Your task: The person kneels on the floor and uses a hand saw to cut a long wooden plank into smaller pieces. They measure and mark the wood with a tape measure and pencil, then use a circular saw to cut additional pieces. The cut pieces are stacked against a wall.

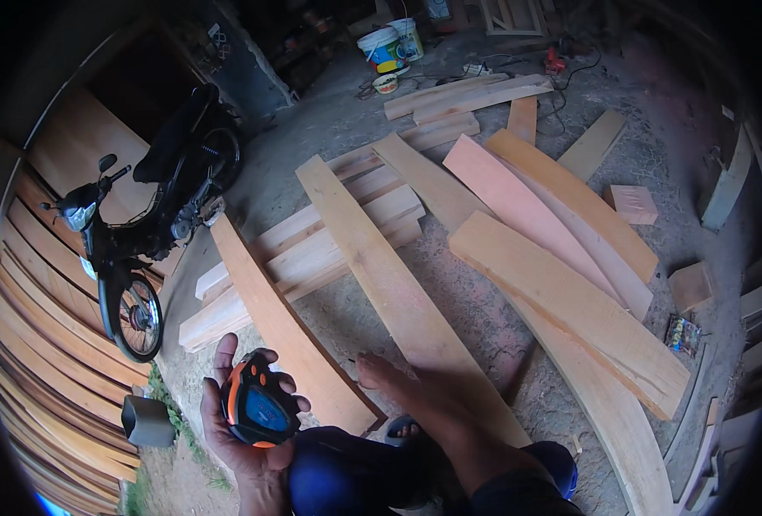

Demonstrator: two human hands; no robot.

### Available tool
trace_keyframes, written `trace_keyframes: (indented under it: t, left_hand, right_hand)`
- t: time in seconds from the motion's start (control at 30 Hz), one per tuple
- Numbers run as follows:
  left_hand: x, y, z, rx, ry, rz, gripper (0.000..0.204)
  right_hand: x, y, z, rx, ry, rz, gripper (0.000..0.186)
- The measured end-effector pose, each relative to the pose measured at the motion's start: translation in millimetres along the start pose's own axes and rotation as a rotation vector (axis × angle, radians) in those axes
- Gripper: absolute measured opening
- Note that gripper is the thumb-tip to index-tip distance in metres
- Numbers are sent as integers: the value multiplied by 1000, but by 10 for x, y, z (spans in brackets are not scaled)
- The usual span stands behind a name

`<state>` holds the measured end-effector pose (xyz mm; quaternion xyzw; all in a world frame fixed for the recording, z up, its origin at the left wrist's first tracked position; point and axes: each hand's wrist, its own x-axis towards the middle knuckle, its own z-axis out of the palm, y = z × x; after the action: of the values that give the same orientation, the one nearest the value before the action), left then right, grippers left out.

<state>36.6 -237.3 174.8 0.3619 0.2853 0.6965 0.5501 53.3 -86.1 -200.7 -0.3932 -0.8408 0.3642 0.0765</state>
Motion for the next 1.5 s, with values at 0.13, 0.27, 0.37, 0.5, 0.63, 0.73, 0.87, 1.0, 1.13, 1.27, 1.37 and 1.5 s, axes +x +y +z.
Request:
trace_keyframes:
  t: [0.13, 0.27, 0.37, 0.5, 0.63, 0.73, 0.87, 1.0, 1.13, 1.27, 1.37, 1.5]
  left_hand:
    - [971, -610, 87, 234, -198, -138, 61]
    - [2151, -1592, -12, 419, -147, -482, 44]
    - [2762, -2404, -21, 781, -211, -696, 35]
    - [3094, -3312, -196, 896, -331, -805, 33]
    - [2762, -3799, 39, 905, -325, -869, 34]
    - [2788, -3746, 24, 923, -419, -852, 36]
    - [2735, -3594, -49, 1020, -673, -880, 34]
    - [2306, -3586, 208, 1129, -1015, -804, 40]
    - [2190, -3501, 843, 1521, -1571, -521, 56]
    - [1947, -3242, 1426, 1231, -1436, -327, 77]
    - [1495, -3013, 1894, 1014, -1575, -308, 87]
    - [1330, -3226, 1814, 952, -1666, -87, 97]
  right_hand:
    - [-512, 122, -1289, 84, 267, -9, 43]
    - [-1582, 154, -2501, -56, 384, 139, 69]
    - [-2511, 922, -2898, -209, 713, 270, 70]
    - [-4181, 2093, -2744, -459, 862, 772, 40]
    - [-5327, 2367, -1954, -538, 994, 951, 28]
    - [-5343, 2286, -1813, -575, 1070, 941, 20]
    - [-5637, 2250, -1780, -394, 947, 1083, 26]
    - [-6430, 2187, -1426, -474, 800, 1249, 23]
    - [-7042, 2142, -1141, -585, 850, 1352, 34]
    - [-5967, 1655, -1888, -12, 1306, 775, 73]
    - [-4968, 1126, -2380, 456, 1339, 491, 56]
    - [-4184, 899, -2550, 818, 1190, 402, 35]
